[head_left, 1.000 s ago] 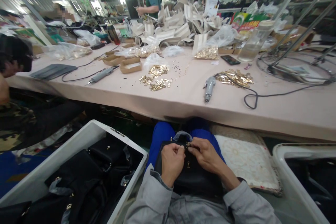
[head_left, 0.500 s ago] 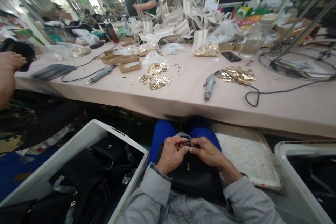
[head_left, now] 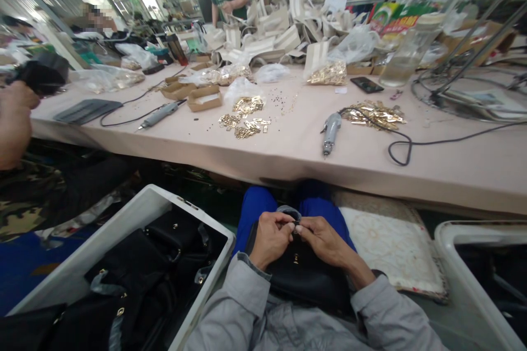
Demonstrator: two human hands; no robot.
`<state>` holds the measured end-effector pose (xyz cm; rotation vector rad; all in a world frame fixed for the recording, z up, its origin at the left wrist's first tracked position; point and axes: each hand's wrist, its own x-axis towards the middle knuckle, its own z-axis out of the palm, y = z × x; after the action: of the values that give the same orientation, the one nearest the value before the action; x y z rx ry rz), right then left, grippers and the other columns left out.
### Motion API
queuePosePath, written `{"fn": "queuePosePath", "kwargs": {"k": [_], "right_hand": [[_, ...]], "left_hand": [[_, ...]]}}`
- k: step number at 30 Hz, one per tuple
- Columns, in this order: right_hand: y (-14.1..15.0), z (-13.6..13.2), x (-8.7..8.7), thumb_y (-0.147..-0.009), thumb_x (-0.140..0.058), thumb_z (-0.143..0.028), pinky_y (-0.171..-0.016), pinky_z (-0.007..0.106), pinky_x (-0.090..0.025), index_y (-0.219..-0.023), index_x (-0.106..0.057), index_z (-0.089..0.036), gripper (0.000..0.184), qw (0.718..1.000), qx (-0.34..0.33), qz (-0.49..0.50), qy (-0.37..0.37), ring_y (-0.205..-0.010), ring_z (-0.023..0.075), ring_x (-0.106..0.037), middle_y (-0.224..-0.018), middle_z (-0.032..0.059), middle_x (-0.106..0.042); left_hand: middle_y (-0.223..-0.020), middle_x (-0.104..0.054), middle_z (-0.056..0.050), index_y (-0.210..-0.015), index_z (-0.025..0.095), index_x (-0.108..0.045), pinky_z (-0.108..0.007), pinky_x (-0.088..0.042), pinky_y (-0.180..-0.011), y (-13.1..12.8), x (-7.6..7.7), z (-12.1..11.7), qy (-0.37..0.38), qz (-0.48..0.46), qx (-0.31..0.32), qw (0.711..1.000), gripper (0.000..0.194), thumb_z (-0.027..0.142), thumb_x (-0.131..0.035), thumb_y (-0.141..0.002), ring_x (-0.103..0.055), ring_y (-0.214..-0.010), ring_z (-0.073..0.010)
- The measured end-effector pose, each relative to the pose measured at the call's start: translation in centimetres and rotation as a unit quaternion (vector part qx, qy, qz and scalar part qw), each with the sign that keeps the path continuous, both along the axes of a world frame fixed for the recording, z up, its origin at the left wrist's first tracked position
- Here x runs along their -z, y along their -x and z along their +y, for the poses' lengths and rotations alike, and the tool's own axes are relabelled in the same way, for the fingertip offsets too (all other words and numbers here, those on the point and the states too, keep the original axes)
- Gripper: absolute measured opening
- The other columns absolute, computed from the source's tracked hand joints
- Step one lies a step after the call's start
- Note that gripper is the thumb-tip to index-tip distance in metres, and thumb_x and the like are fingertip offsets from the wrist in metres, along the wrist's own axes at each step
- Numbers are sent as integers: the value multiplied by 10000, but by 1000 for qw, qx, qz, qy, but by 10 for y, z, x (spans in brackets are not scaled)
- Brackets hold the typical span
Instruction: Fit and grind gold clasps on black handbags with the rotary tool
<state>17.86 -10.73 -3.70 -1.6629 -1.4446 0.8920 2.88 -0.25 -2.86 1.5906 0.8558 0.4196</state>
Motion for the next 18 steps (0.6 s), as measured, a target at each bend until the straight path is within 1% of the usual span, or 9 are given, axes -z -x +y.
{"fn": "queuePosePath", "kwargs": {"k": [3, 6, 8, 12, 13, 15, 17, 18], "right_hand": [[5, 1, 6, -983, -455, -308, -633, 295, -285, -634, -457, -176, 373, 999, 26, -42, -19, -608, 119, -421, -626, -11, -467], [10, 1, 12, -944, -480, -293, -610, 299, -260, -590, -399, -183, 379, 996, 64, -55, -21, -572, 112, -385, -576, -20, -409], [11, 1, 16, -938, -477, -303, -596, 297, -249, -582, -388, -185, 385, 995, 81, -46, -21, -563, 110, -374, -565, -22, -386], [12, 1, 21, -948, -471, -350, -587, 289, -243, -589, -418, -180, 401, 996, 79, -21, -16, -562, 106, -355, -572, -25, -367], [12, 2, 22, -955, -473, -376, -584, 288, -240, -588, -422, -180, 419, 996, 82, -14, -10, -561, 106, -352, -573, -24, -363], [12, 3, 23, -981, -449, -477, -567, 291, -232, -562, -417, -181, 515, 995, 103, 8, 16, -542, 108, -351, -551, -17, -365], [12, 5, 23, -1014, -347, -587, -550, 290, -249, -534, -437, -181, 635, 990, 119, 54, 49, -511, 114, -377, -515, -1, -400], [11, 5, 23, -1025, -294, -614, -544, 288, -267, -533, -466, -178, 679, 988, 118, 83, 61, -498, 117, -396, -504, 8, -429]], "left_hand": [[-526, -623, -10, -780, 105, -773, -223, -371, -476, -2, -3, -1, -39, 28, 7, 999, 164, 173, -625, -772, -543, -464, -116], [-520, -585, 0, -715, 108, -779, -230, -291, -469, -4, -6, -2, -76, 53, 4, 996, 168, 140, -616, -732, -465, -470, -99], [-513, -566, 7, -714, 108, -786, -233, -273, -469, -6, -7, -2, -77, 62, -2, 995, 169, 137, -620, -722, -439, -468, -95], [-471, -541, 20, -702, 117, -786, -228, -274, -454, -8, -3, 0, -60, 74, -2, 995, 169, 145, -622, -731, -462, -440, -99], [-465, -542, 21, -695, 119, -786, -226, -278, -450, -8, -2, 0, -57, 74, 2, 996, 172, 147, -621, -735, -470, -434, -99], [-471, -564, 16, -679, 123, -784, -220, -298, -439, -8, 0, 0, -49, 73, 9, 996, 180, 150, -617, -742, -486, -422, -99], [-480, -587, 9, -658, 122, -773, -215, -321, -424, -9, 3, 0, -40, 73, 11, 996, 183, 142, -609, -738, -502, -407, -101], [-482, -593, 6, -651, 121, -766, -213, -329, -413, -9, 4, -1, -36, 74, 8, 997, 183, 135, -602, -732, -506, -397, -104]]}}
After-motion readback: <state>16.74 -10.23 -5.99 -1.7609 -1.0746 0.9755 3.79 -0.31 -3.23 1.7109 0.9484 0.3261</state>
